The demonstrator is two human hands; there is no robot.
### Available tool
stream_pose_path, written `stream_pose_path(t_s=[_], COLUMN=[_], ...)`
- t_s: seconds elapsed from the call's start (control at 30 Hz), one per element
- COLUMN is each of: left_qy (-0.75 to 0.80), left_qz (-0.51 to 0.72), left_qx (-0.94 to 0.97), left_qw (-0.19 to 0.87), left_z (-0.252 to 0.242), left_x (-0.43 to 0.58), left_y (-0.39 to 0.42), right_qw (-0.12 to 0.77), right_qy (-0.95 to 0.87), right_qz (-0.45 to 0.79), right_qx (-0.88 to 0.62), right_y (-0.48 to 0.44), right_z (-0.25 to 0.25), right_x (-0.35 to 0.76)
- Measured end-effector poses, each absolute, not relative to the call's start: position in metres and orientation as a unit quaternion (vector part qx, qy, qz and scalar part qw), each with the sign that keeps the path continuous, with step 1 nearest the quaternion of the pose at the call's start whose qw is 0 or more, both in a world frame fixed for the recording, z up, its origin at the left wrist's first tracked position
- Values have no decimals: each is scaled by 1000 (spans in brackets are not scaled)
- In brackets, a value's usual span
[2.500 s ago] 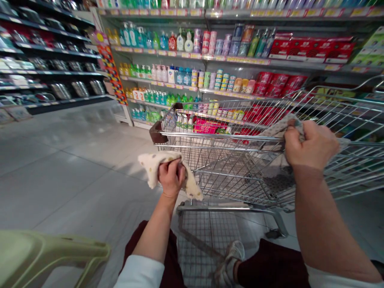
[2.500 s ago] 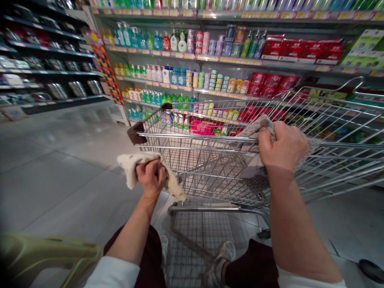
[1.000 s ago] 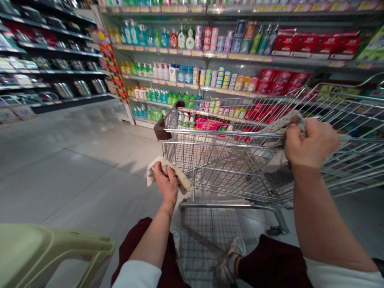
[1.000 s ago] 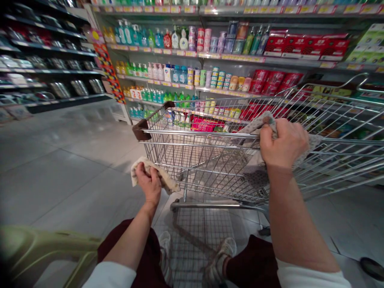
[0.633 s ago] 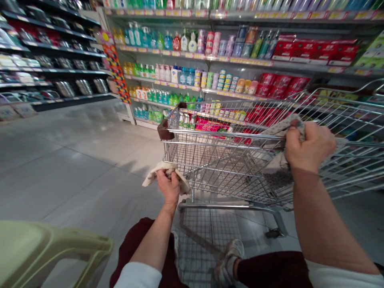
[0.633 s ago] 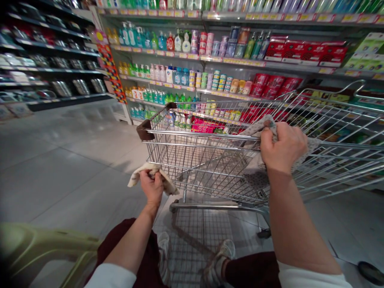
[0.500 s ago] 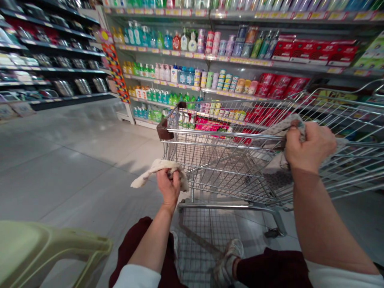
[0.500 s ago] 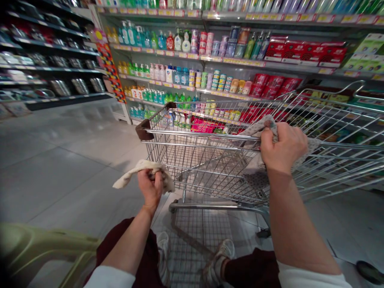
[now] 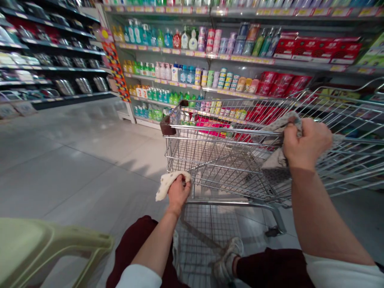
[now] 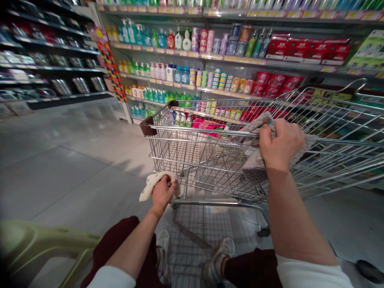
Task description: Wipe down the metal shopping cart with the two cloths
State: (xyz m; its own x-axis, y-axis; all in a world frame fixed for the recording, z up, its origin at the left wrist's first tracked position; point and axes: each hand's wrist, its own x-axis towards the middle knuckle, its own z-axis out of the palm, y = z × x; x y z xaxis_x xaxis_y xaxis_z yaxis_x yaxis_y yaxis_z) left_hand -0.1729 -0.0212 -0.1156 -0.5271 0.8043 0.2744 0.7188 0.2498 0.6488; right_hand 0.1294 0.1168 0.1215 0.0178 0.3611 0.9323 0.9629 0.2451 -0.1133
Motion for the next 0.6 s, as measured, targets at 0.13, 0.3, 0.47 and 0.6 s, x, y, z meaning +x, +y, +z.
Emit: stream_pose_path(t_s=[0.13, 0.3, 0.47, 0.6], left_qy=[740, 749, 804, 783], left_qz=[452, 433, 326, 321], left_qx=[493, 488, 496, 533], left_qw=[-65, -115, -33, -23], left_z=[-106, -100, -111, -118], left_x=[-170, -168, -161, -168], left_y=[-13, 2, 2, -7], right_qw=[480, 479, 478, 476], right_qy=[-623, -623, -628, -629], right_qz=[-312, -318, -310, -307], right_qx=[-533, -531, -531, -532], right_y=[117, 118, 117, 116], right_z=[121, 120, 120, 121], right_x=[129, 130, 128, 126])
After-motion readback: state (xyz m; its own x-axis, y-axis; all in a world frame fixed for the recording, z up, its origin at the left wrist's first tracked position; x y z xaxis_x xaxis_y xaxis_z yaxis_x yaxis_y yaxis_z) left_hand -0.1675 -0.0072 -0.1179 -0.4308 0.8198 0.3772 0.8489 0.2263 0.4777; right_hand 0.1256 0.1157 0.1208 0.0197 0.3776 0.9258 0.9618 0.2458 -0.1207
